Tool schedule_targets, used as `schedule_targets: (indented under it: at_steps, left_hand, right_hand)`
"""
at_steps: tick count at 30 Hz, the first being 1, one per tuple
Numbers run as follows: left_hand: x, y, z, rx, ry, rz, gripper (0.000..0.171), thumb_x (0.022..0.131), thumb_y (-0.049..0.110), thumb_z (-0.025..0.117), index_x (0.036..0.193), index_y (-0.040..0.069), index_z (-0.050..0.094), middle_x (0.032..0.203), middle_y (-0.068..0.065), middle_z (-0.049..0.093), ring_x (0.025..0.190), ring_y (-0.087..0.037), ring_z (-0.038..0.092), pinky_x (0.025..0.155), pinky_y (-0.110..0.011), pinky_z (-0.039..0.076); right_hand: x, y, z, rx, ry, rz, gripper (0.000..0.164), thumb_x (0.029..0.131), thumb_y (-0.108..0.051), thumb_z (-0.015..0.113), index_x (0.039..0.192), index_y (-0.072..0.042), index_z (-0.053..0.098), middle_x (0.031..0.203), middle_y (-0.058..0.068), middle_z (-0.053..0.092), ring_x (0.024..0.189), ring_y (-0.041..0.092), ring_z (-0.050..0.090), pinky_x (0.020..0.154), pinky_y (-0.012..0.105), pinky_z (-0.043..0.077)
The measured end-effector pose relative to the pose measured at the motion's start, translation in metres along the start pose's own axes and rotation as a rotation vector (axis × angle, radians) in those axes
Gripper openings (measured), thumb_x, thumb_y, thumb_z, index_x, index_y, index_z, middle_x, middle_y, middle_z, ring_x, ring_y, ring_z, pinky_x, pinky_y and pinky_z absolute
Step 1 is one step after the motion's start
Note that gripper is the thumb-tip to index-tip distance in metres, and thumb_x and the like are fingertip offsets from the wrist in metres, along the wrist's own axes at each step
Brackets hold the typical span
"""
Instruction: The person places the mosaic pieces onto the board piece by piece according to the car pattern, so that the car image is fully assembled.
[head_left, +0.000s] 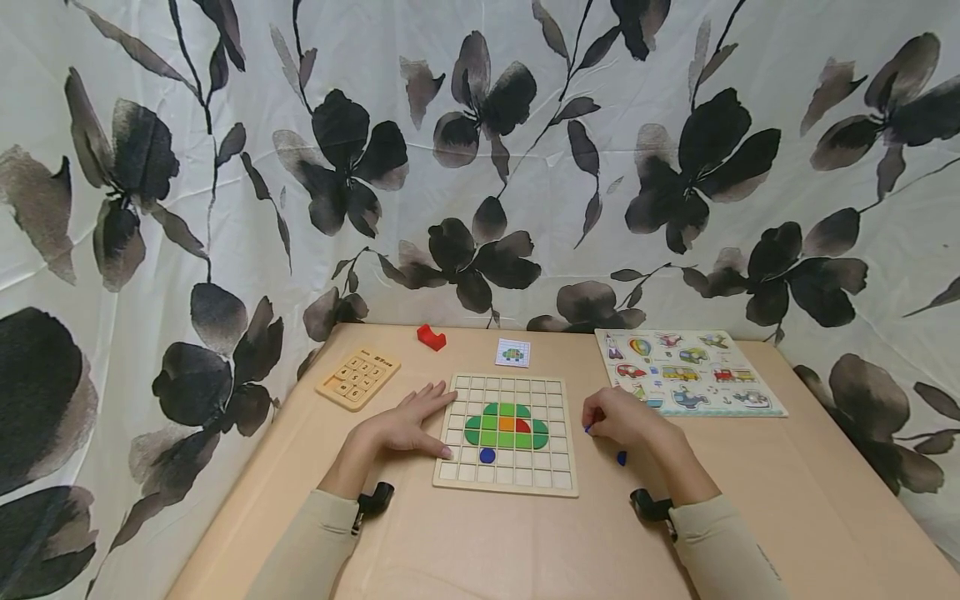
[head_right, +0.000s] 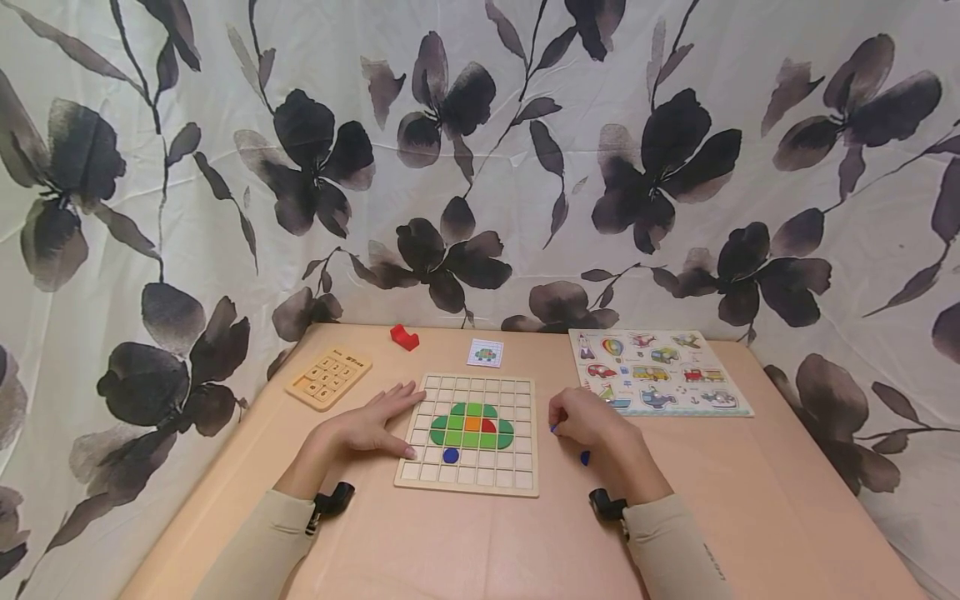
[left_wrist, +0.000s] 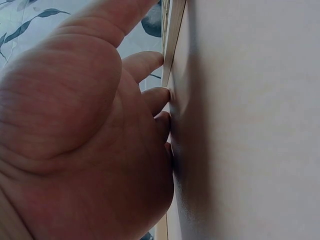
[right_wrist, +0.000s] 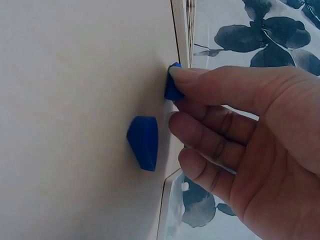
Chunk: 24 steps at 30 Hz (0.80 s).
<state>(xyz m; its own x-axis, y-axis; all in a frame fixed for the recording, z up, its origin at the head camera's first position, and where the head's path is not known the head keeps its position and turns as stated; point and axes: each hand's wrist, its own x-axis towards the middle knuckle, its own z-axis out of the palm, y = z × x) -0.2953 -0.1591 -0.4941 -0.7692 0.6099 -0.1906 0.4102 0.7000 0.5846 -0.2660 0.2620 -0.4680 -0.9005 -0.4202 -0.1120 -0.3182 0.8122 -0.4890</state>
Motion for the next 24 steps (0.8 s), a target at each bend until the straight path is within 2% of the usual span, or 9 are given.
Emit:
schedule_targets:
  at_steps: [7, 11, 14, 18, 24]
  left_hand:
    - [0.001, -0.001, 0.001, 0.004, -0.004, -0.002, 0.111, 0.079, 0.060, 0.083, 0.167, 0.022, 0.027, 0.176, -0.012, 0.006, 0.164, -0.033, -0.003, 0.132, -0.055, -0.001]
    - [0.001, -0.001, 0.001, 0.005, -0.005, -0.002, 0.111, 0.079, 0.060, 0.083, 0.167, 0.022, 0.027, 0.176, -0.012, 0.006, 0.164, -0.033, -0.003, 0.132, -0.054, -0.001]
    - [0.001, -0.001, 0.001, 0.003, -0.004, 0.003, 0.111, 0.079, 0.059, 0.083, 0.167, 0.021, 0.027, 0.176, -0.013, 0.006, 0.164, -0.034, -0.002, 0.132, -0.056, 0.000]
    - [0.001, -0.001, 0.000, -0.005, -0.002, 0.013, 0.110, 0.080, 0.057, 0.084, 0.166, 0.019, 0.027, 0.176, -0.015, 0.007, 0.163, -0.037, -0.002, 0.131, -0.057, 0.000]
    - [0.001, -0.001, 0.000, -0.005, -0.003, 0.015, 0.110, 0.080, 0.057, 0.084, 0.166, 0.019, 0.027, 0.176, -0.016, 0.006, 0.163, -0.037, -0.002, 0.131, -0.058, 0.000]
  right_hand:
    - [0.001, -0.002, 0.001, 0.019, 0.017, -0.019, 0.016, 0.090, 0.000, 0.076, 0.080, -0.013, 0.071, 0.075, -0.004, 0.063, 0.071, 0.014, 0.054, 0.062, 0.026, 0.045]
    - [0.004, -0.002, 0.002, 0.027, 0.114, -0.023, 0.014, 0.091, -0.003, 0.074, 0.084, -0.015, 0.072, 0.077, -0.006, 0.063, 0.074, 0.013, 0.054, 0.066, 0.026, 0.045]
    - [0.005, -0.004, 0.001, 0.071, 0.201, -0.030, 0.012, 0.093, -0.005, 0.072, 0.088, -0.015, 0.073, 0.082, -0.006, 0.065, 0.077, 0.014, 0.056, 0.070, 0.027, 0.048]
    - [0.005, -0.010, 0.000, 0.146, 0.256, -0.058, 0.005, 0.095, -0.006, 0.073, 0.098, -0.009, 0.075, 0.089, -0.004, 0.068, 0.082, 0.015, 0.059, 0.073, 0.027, 0.052]
    - [0.009, -0.020, 0.003, 0.194, 0.290, -0.089, 0.016, 0.098, -0.007, 0.070, 0.113, -0.009, 0.077, 0.100, -0.003, 0.069, 0.090, 0.017, 0.058, 0.079, 0.027, 0.053]
